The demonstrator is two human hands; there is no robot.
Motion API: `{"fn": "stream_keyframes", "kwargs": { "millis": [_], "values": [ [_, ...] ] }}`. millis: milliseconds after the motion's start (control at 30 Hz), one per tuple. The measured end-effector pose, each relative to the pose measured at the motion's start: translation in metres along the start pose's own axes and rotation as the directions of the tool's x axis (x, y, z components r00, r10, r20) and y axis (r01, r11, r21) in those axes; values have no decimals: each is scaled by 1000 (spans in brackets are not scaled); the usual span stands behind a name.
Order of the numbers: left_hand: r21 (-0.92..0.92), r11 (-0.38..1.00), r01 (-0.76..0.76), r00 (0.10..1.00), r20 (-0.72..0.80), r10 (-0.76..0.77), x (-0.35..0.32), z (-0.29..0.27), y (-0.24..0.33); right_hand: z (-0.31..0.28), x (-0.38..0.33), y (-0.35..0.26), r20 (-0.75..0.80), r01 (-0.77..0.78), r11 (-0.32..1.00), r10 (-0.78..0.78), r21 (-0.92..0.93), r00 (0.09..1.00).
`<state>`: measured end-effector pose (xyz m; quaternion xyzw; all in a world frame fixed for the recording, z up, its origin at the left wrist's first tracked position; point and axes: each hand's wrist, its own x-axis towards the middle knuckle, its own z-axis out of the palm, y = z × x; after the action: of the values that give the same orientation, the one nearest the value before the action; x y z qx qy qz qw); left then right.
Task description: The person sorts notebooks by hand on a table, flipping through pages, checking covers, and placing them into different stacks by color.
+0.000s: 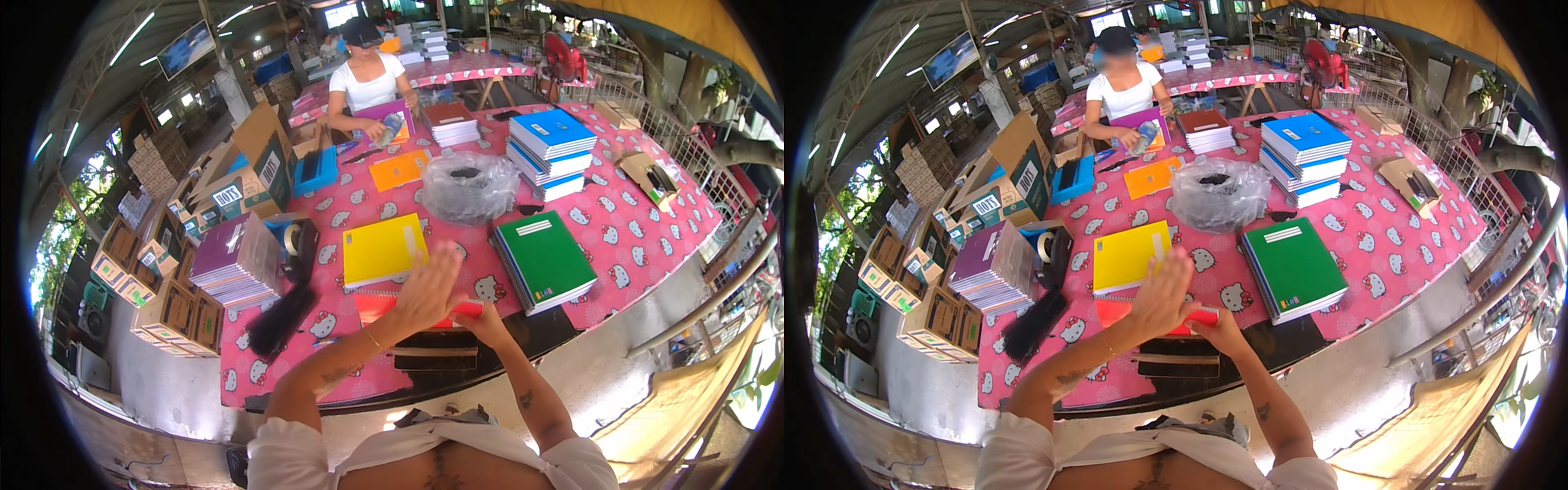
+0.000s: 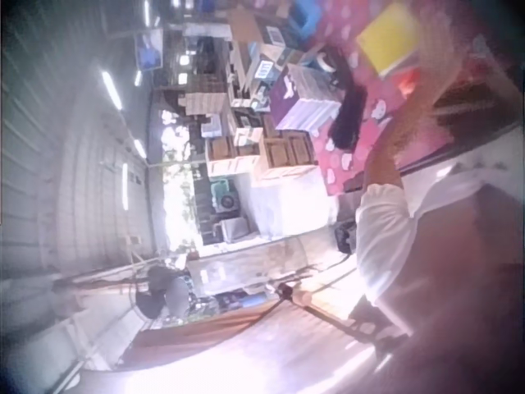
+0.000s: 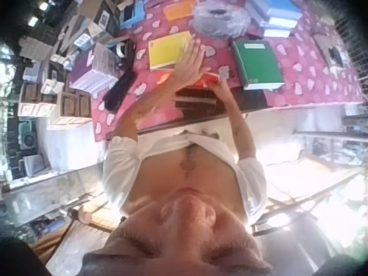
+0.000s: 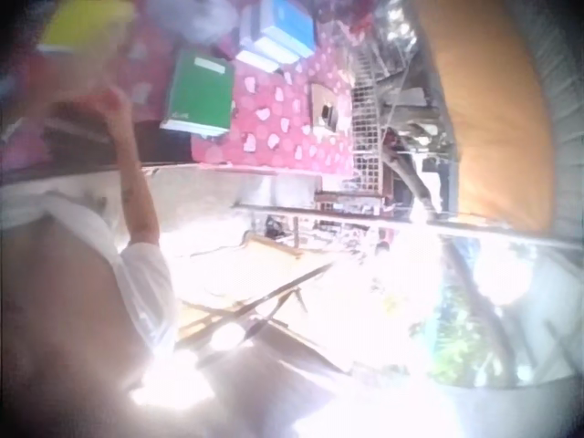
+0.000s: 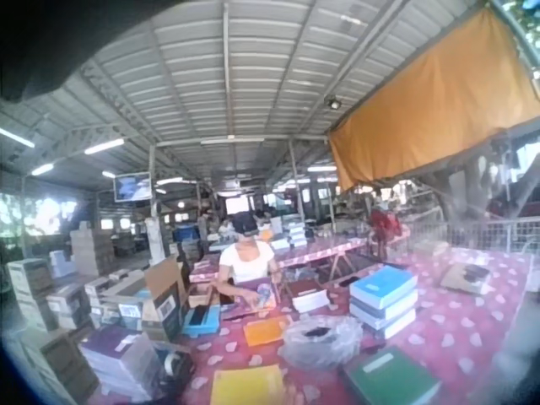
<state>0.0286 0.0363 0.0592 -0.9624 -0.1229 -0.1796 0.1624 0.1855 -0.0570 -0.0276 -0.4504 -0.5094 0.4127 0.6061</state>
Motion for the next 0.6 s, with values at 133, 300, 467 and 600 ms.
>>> {"fn": "stream_keyframes", "kwargs": {
  "millis": [133, 300, 467, 600],
  "values": [
    [-184, 978, -101, 994, -63, 91, -14, 6, 22, 2, 0, 6, -71, 28, 997, -22, 77, 997],
    [-257, 966, -32, 994, -106, 5, -12, 8, 37, -7, -2, 9, -87, 61, 993, -70, -100, 994],
    [-664, 685, 301, 806, -207, -554, -79, 14, 79, 46, -34, -27, -446, -76, 953, -66, -292, 893],
    [-915, -350, 198, 643, 391, -659, -112, 30, 44, 100, -89, -32, -81, 265, 848, -337, -459, 938]
  ]
}}
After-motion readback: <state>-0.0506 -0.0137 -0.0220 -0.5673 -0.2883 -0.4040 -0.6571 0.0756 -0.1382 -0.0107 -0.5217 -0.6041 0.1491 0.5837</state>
